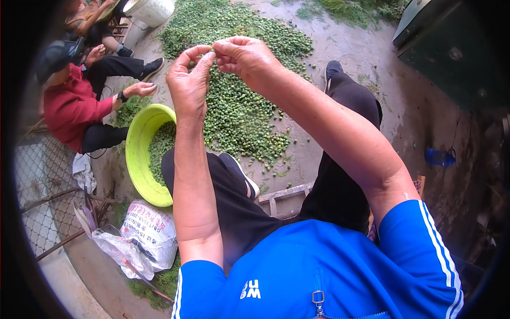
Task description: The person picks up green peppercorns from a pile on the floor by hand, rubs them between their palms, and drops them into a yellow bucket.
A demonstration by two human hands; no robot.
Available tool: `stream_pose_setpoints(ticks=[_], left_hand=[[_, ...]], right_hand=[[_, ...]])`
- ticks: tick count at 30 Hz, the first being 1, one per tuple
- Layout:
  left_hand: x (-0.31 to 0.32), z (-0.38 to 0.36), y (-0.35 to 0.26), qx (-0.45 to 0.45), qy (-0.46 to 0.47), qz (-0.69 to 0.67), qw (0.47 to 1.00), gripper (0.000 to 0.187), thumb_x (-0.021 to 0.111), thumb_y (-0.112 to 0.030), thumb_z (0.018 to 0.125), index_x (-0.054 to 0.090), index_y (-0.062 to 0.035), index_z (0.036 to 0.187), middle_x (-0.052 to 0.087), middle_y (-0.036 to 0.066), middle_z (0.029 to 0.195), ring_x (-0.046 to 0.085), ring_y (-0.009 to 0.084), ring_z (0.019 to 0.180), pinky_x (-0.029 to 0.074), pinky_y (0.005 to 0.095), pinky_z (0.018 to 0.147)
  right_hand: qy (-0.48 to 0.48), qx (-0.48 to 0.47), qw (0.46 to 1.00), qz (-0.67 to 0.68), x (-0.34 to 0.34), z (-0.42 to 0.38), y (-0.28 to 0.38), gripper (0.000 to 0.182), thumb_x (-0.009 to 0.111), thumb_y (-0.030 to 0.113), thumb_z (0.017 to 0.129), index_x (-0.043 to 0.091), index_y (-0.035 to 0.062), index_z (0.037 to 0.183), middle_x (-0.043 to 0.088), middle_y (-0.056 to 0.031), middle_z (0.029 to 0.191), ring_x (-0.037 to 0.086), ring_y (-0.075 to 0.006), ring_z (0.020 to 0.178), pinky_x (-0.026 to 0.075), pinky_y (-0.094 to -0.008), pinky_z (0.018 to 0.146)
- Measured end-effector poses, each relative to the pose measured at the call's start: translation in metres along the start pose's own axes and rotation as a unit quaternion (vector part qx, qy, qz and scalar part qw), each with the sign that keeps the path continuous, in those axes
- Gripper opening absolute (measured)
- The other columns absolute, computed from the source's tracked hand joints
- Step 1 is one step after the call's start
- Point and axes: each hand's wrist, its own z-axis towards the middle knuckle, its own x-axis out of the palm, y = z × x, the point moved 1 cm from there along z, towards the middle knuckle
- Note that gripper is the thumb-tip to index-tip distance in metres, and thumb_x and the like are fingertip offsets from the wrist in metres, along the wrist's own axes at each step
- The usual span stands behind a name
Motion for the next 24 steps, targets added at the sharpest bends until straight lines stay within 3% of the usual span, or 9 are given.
stream_pose_setpoints(ticks=[2, 9, 13, 16, 17, 18, 20, 21, 24], left_hand=[[0.0, -0.001, -0.001, -0.084, 0.015, -0.098, 0.991, 0.018, 0.066, -0.006, 0.086, 0.061, -0.0031, 0.103, 0.047, -0.009, 0.064, 0.031, -0.002, 0.043, 0.02, 0.0147, 0.036], [-0.009, 0.0, 0.0, -0.122, 0.028, -0.206, 0.971, 0.016, 0.063, -0.007, 0.088, 0.058, -0.0024, 0.103, 0.051, -0.003, 0.074, 0.035, 0.0019, 0.049, 0.023, 0.0155, 0.036], [-0.026, 0.01, 0.006, -0.194, 0.078, -0.413, 0.886, 0.01, 0.057, -0.006, 0.088, 0.055, -0.004, 0.097, 0.055, 0.005, 0.08, 0.041, 0.0073, 0.054, 0.028, 0.0169, 0.038], [-0.028, 0.01, 0.004, -0.231, 0.115, -0.492, 0.832, 0.013, 0.053, -0.004, 0.086, 0.054, -0.0009, 0.098, 0.058, 0.01, 0.088, 0.045, 0.0107, 0.06, 0.03, 0.0179, 0.038], [-0.031, 0.011, 0.005, -0.231, 0.12, -0.496, 0.828, 0.013, 0.053, -0.004, 0.086, 0.054, -0.0009, 0.098, 0.058, 0.01, 0.088, 0.045, 0.0107, 0.06, 0.03, 0.0179, 0.038], [-0.032, 0.01, 0.005, -0.225, 0.123, -0.51, 0.821, 0.014, 0.052, -0.004, 0.086, 0.055, -0.0008, 0.099, 0.058, 0.011, 0.09, 0.045, 0.0114, 0.061, 0.03, 0.0182, 0.038], [-0.037, 0.01, 0.005, -0.217, 0.118, -0.521, 0.817, 0.017, 0.05, -0.005, 0.085, 0.055, -0.0006, 0.101, 0.059, 0.012, 0.095, 0.046, 0.0134, 0.065, 0.03, 0.0188, 0.038], [-0.04, 0.011, 0.006, -0.229, 0.12, -0.523, 0.812, 0.019, 0.048, -0.008, 0.088, 0.056, -0.0011, 0.104, 0.059, 0.012, 0.098, 0.046, 0.0131, 0.067, 0.03, 0.0188, 0.039], [-0.047, 0.01, 0.007, -0.235, 0.099, -0.501, 0.827, 0.021, 0.047, -0.015, 0.093, 0.057, -0.0018, 0.105, 0.059, 0.011, 0.099, 0.046, 0.0132, 0.069, 0.029, 0.0187, 0.039]], right_hand=[[0.005, 0.011, 1.0, 0.013, -0.002, 0.001, 0.0, 0.012, 0.067, 0.012, 0.086, 0.062, 0.0015, 0.087, 0.064, -0.0062, 0.08, 0.061, -0.0131, 0.068, 0.053, -0.0266, 0.06], [-0.026, 0.1, 0.991, 0.089, -0.001, -0.002, 0.005, 0.03, 0.044, 0.023, 0.098, 0.058, -0.0031, 0.098, 0.063, -0.0128, 0.087, 0.062, -0.0205, 0.077, 0.054, -0.0334, 0.071], [-0.034, 0.07, 0.996, 0.049, -0.016, -0.002, 0.031, 0.039, 0.035, 0.027, 0.101, 0.054, -0.0056, 0.106, 0.063, -0.0178, 0.096, 0.063, -0.0263, 0.085, 0.054, -0.0371, 0.076], [-0.085, -0.067, 0.986, -0.123, -0.049, -0.004, 0.083, 0.026, 0.053, 0.022, 0.091, 0.061, -0.0026, 0.091, 0.067, -0.0159, 0.087, 0.065, -0.0244, 0.083, 0.053, -0.0397, 0.08], [-0.148, -0.144, 0.951, -0.23, -0.06, -0.011, 0.108, 0.026, 0.055, 0.022, 0.09, 0.063, -0.0022, 0.097, 0.068, -0.0143, 0.091, 0.064, -0.0229, 0.088, 0.052, -0.0384, 0.08], [-0.164, -0.29, 0.849, -0.411, -0.096, 0.0, 0.122, 0.032, 0.052, 0.024, 0.091, 0.061, -0.0013, 0.109, 0.067, -0.0132, 0.1, 0.063, -0.023, 0.094, 0.05, -0.0353, 0.081], [-0.299, -0.437, 0.545, -0.65, -0.122, -0.026, 0.16, 0.046, 0.059, 0.021, 0.084, 0.051, -0.003, 0.122, 0.05, -0.0235, 0.126, 0.047, -0.0365, 0.119, 0.034, -0.0411, 0.105], [-0.332, -0.424, 0.513, -0.669, -0.127, -0.037, 0.171, 0.047, 0.059, 0.019, 0.083, 0.051, -0.0022, 0.124, 0.042, -0.0245, 0.134, 0.037, -0.0369, 0.127, 0.029, -0.0421, 0.108], [-0.338, -0.459, 0.5, -0.651, -0.137, -0.048, 0.177, 0.049, 0.06, 0.02, 0.083, 0.05, -0.0012, 0.126, 0.04, -0.0243, 0.136, 0.035, -0.0364, 0.129, 0.027, -0.0413, 0.109]])
